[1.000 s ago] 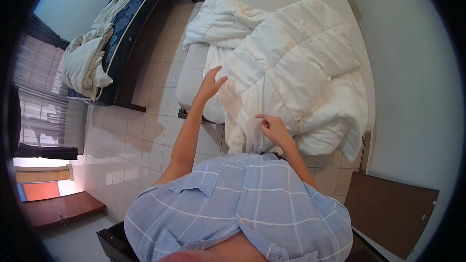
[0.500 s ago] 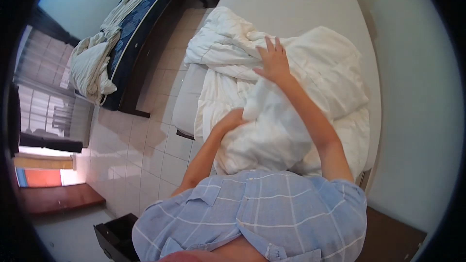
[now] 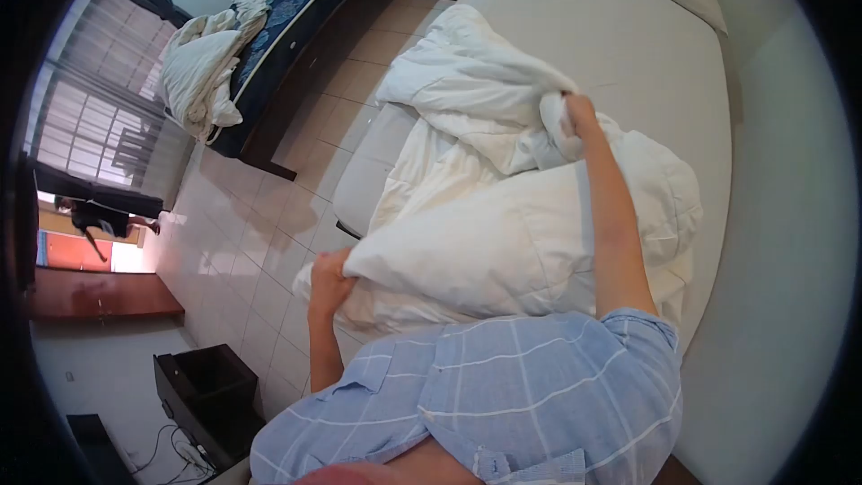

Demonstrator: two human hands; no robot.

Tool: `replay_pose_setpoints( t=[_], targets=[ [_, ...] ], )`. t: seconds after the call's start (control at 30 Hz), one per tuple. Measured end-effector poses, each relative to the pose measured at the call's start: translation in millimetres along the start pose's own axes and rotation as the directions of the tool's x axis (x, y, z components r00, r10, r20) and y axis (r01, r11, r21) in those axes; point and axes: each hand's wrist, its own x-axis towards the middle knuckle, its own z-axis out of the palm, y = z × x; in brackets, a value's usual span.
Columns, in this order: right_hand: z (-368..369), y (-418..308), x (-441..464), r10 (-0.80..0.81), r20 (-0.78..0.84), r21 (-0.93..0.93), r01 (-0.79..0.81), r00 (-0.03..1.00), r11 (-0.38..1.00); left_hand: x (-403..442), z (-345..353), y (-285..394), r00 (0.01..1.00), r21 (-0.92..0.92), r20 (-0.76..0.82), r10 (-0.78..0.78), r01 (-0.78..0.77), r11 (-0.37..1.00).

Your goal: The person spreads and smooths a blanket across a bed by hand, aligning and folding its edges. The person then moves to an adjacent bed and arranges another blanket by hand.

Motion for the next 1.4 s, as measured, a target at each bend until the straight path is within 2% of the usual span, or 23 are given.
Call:
replay_pose_setpoints(
  t=[0.03,0.07,0.13,0.2,0.23,0.3,0.4,0.47,0.53,0.67,0.73,0.87,0.97,1.03,1.07,1.13,1.23,1.3,1.33,1.37,1.4],
  targets=[
    [-22,-3,-11,-0.011,0.004,0.338,0.009,1.000,0.941,7,-2,2,0.997,0.067,-0.053,0.050,-0.047,0.997],
    [-45,-7,-23,-0.025,0.000,0.638,0.020,1.000,0.770,13,-2,0,0.991,0.082,-0.104,0.089,-0.081,0.993],
    [-102,-25,-89,-0.023,-0.119,0.821,0.111,0.993,0.559,27,-3,-8,0.964,0.114,-0.207,0.169,-0.148,0.982],
    [-156,-25,-151,-0.034,-0.262,0.882,0.253,0.965,0.396,41,-11,-8,0.934,0.154,-0.260,0.244,-0.210,0.966],
    [-183,-16,-184,-0.036,-0.344,0.868,0.333,0.938,0.369,49,-15,-8,0.916,0.173,-0.288,0.280,-0.238,0.956],
    [-235,13,-257,-0.020,-0.509,0.783,0.473,0.860,0.403,64,-15,-10,0.883,0.204,-0.341,0.324,-0.267,0.942],
    [-285,75,-384,0.067,-0.704,0.594,0.534,0.707,0.602,91,-14,-1,0.828,0.225,-0.393,0.400,-0.335,0.915],
    [-296,123,-469,0.172,-0.777,0.503,0.432,0.606,0.749,109,-13,19,0.788,0.228,-0.416,0.454,-0.393,0.891],
    [-293,165,-534,0.286,-0.799,0.478,0.269,0.529,0.836,126,-15,40,0.743,0.240,-0.441,0.504,-0.444,0.863],
    [-287,222,-596,0.451,-0.767,0.503,-0.010,0.456,0.864,143,-17,68,0.627,0.267,-0.533,0.568,-0.513,0.816],
    [-297,226,-580,0.445,-0.761,0.468,-0.076,0.472,0.881,144,-22,77,0.587,0.304,-0.589,0.555,-0.476,0.825],
    [-335,214,-486,0.299,-0.741,0.297,-0.107,0.601,0.949,154,-32,78,0.542,0.346,-0.634,0.552,-0.439,0.829],
    [-357,180,-384,0.130,-0.680,0.117,-0.069,0.722,0.991,211,-38,95,0.363,0.407,-0.711,0.603,-0.487,0.773],
    [-361,142,-304,-0.019,-0.619,-0.034,-0.002,0.785,0.999,280,-23,113,0.335,0.422,-0.719,0.609,-0.487,0.765],
    [-358,120,-263,-0.094,-0.586,-0.108,0.038,0.805,0.993,309,-8,115,0.515,0.534,-0.589,0.622,-0.330,0.779],
    [-341,74,-199,-0.214,-0.536,-0.202,0.122,0.817,0.972,350,38,108,0.798,0.580,-0.416,0.437,-0.137,0.803],
    [-298,34,-157,-0.330,-0.502,-0.229,0.245,0.799,0.942,344,65,82,0.819,0.526,-0.412,0.401,-0.145,0.838],
    [-264,37,-156,-0.379,-0.401,-0.261,0.292,0.834,0.920,299,73,54,0.950,0.436,-0.204,0.235,-0.126,0.891],
    [-245,50,-160,-0.398,-0.328,-0.278,0.315,0.857,0.908,278,86,24,0.984,0.369,-0.131,0.118,-0.062,0.927],
    [-227,80,-156,-0.508,-0.212,-0.327,0.429,0.835,0.842,268,120,-40,0.992,0.263,-0.109,0.064,-0.034,0.964],
    [-207,71,-183,-0.489,-0.188,-0.281,0.430,0.852,0.858,235,122,-54,0.982,0.217,0.009,-0.189,0.183,0.959]
  ],
)
